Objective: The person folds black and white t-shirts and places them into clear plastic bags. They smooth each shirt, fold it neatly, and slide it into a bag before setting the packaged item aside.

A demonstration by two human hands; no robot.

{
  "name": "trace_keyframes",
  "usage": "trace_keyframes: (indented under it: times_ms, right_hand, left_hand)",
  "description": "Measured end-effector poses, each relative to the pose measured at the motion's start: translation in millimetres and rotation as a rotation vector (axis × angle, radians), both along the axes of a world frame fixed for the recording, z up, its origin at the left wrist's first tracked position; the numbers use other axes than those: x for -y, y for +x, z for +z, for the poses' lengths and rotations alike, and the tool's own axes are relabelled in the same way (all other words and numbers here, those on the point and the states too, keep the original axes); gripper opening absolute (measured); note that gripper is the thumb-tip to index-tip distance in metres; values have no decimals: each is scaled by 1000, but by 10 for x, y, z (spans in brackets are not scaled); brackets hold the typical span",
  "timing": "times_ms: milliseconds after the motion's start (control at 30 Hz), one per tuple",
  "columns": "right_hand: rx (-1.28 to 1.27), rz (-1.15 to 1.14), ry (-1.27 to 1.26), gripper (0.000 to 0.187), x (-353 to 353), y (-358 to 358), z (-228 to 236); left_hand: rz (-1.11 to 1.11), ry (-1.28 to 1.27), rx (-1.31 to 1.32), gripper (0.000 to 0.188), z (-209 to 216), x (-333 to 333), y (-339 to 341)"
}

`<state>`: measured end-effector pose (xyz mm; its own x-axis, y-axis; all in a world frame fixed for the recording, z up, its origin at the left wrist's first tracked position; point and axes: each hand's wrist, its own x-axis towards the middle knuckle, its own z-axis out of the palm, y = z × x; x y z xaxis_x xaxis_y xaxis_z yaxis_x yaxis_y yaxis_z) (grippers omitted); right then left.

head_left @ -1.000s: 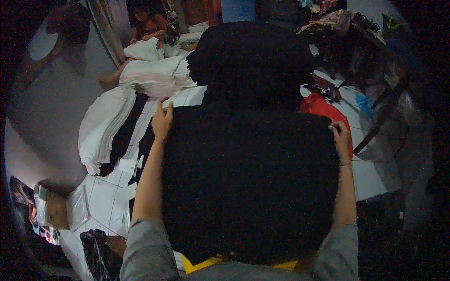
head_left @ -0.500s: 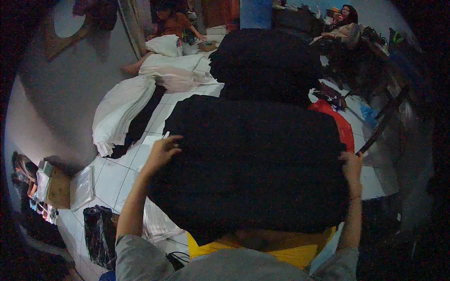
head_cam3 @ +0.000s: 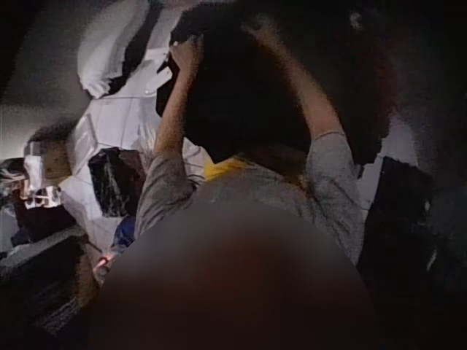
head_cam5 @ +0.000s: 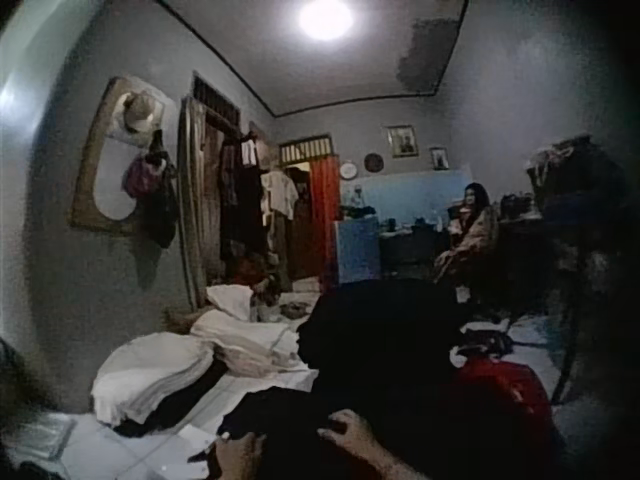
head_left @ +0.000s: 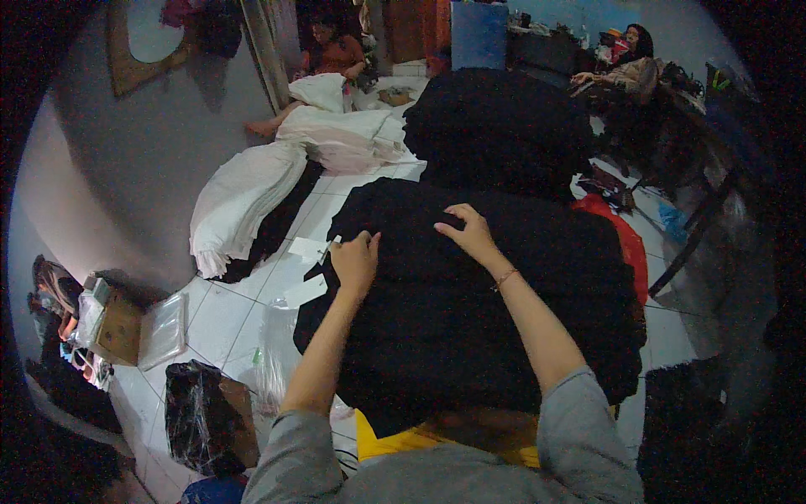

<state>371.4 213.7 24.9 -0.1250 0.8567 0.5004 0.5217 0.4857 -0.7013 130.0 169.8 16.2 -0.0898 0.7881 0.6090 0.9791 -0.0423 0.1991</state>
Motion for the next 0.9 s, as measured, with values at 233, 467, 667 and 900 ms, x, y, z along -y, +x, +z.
trace_keyframes:
  times_ms: [233, 467, 667, 900]
  right_hand:
    - [12, -144, -121, 38, -62, 364, 182]
    - [360, -231, -807, 60, 371, 323, 241]
    - [-1, 9, -71, 31, 737, 99, 111]
    - [479, 509, 197, 39, 1432, 419, -29]
  left_hand:
    - [-63, 90, 50, 33, -104, -2, -25]
    - [-92, -86, 313, 35, -46, -22, -54]
    - [-549, -145, 803, 24, 124, 239, -283]
    - [-796, -344, 31, 16, 73, 998, -733]
